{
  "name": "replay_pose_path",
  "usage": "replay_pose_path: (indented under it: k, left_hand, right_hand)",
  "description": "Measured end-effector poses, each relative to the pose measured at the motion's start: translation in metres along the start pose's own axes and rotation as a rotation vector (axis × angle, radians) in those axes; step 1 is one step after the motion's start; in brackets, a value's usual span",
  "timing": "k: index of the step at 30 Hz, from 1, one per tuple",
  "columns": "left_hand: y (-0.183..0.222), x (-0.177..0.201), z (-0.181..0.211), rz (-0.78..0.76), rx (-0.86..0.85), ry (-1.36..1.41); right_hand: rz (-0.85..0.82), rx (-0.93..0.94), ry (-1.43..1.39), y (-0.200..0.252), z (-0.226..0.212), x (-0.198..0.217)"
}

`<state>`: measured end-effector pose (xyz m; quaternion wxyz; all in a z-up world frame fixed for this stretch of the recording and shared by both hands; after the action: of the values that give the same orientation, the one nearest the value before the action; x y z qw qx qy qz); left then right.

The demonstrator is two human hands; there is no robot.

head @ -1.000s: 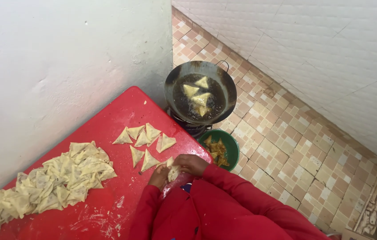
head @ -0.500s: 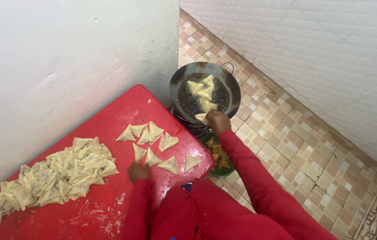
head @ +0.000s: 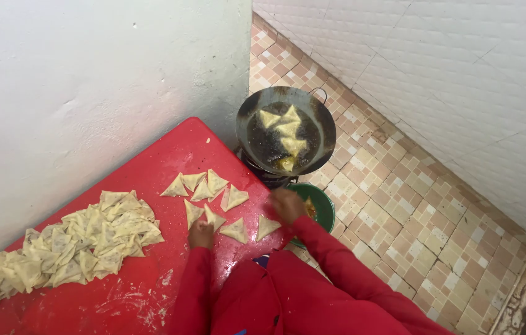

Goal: Preparing and frying samosas in a large wok of oil

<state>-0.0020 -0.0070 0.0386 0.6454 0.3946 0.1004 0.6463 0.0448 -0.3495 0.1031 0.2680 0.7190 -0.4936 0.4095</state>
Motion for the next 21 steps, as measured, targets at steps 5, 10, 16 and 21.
replay_pose_path:
  k: [5,10,16,21]
  left_hand:
    - [0.006,-0.013,-0.006,-0.224,-0.149,0.523]
    - [0.042,-0.033,0.016,-0.520,-0.211,0.917]
    - [0.013,-0.055,-0.014,-0.584,-0.159,0.912]
    - [-0.044,-0.057,-0.032,-0.025,-0.135,-0.458]
  right_hand:
    - [-0.140,0.280,-0.216,0.009,-0.058,-0.027]
    - [-0.147,0.458,-0.106,0.013,-0.049,-0.067]
    - [-0.094,0.363,-0.209,0.009,-0.028,-0.039]
    - [0.185,0.059,0.194,-0.029,0.014,0.035]
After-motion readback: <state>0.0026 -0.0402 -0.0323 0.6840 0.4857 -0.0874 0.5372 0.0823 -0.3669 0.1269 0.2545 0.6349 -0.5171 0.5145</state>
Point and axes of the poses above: each hand's wrist, its own y-axis away from the middle knuckle, its own x-axis out of the back of the hand, z = x × y, the point moved 1 cm from there along -y, towards the middle knuckle, and after that the axes turned 15 degrees about -z, right-handed, at the moved point
